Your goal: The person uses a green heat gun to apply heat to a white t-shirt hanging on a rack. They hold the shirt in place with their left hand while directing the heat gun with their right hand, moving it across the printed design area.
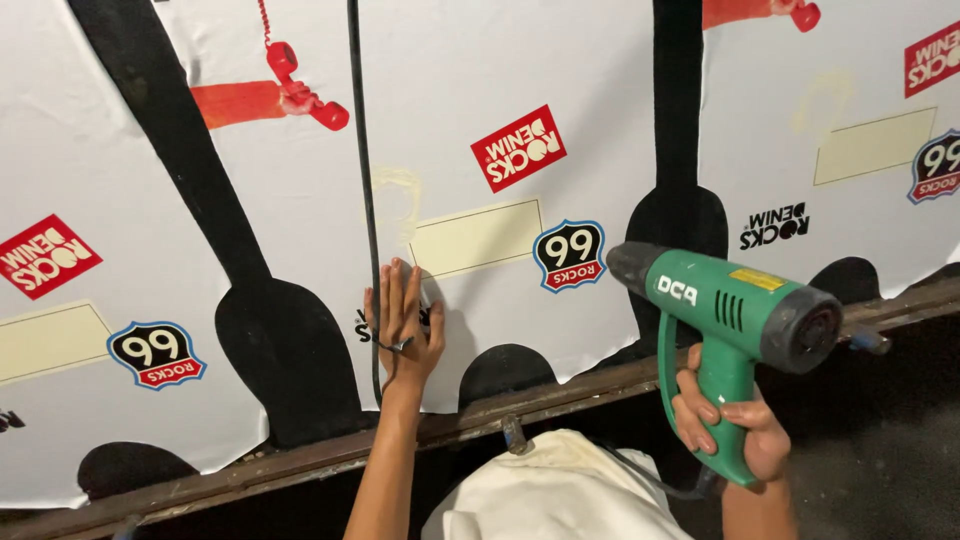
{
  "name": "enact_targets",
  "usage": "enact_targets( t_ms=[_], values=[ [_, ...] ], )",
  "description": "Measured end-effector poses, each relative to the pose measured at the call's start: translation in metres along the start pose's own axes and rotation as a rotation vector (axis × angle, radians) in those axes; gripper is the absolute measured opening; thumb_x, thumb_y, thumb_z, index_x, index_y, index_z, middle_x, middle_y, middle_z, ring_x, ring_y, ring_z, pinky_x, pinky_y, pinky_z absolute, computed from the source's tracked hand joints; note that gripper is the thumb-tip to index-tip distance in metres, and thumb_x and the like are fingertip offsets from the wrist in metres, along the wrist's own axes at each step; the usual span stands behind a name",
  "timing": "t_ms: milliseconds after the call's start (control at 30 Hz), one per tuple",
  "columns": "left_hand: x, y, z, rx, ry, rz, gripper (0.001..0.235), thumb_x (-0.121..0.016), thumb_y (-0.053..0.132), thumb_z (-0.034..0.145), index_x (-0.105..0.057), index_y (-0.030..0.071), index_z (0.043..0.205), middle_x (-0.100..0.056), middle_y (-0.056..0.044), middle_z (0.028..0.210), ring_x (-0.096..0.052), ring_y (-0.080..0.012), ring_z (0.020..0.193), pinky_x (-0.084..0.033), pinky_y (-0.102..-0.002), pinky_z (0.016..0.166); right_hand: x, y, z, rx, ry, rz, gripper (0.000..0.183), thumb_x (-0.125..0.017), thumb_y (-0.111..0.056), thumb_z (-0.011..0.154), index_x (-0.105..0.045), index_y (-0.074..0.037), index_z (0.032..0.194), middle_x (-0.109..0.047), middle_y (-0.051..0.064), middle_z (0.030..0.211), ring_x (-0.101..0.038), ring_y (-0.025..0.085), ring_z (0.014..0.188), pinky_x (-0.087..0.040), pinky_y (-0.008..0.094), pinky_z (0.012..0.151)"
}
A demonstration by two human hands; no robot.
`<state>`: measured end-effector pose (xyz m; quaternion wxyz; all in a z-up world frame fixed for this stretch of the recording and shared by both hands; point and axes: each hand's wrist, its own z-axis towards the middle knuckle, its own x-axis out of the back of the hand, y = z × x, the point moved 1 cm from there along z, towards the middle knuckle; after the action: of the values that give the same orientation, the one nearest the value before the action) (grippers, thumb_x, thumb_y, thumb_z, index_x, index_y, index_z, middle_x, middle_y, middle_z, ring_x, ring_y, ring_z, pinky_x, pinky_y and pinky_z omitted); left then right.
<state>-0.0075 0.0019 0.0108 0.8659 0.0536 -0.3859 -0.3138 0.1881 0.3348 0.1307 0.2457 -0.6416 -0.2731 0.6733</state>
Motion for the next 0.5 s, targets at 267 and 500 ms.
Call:
enact_targets(
  t_ms=[267,500],
  values=[
    [-0.002,-0.001,-0.002,-0.004,0.003,0.006,0.046,-0.06,0.023,0.103,-0.06,0.007,0.146,-0.047,-0.016,0.159,-0.042,-0.0303,0.151,-0.026,-0.05,0.128,0.002,0.015,-0.026,-0.028,0.034,0.068,0.042,-0.066,-0.015,0.095,-0.046,0.001,0.128,-0.049,0.004,0.078,-0.049,0.015,0.051,-0.043,0.032,0.048],
    [0.001,-0.002,-0.002,0.009,-0.008,-0.046,0.046,-0.06,0.024,0.104,-0.058,0.008,0.148,-0.046,-0.014,0.16,-0.041,-0.0304,0.152,-0.026,-0.051,0.128,-0.012,0.037,-0.028,-0.09,0.033,0.179,0.044,-0.068,-0.015,0.093,-0.044,0.002,0.126,-0.05,0.005,0.077,-0.048,0.015,0.049,-0.042,0.032,0.046]
  ],
)
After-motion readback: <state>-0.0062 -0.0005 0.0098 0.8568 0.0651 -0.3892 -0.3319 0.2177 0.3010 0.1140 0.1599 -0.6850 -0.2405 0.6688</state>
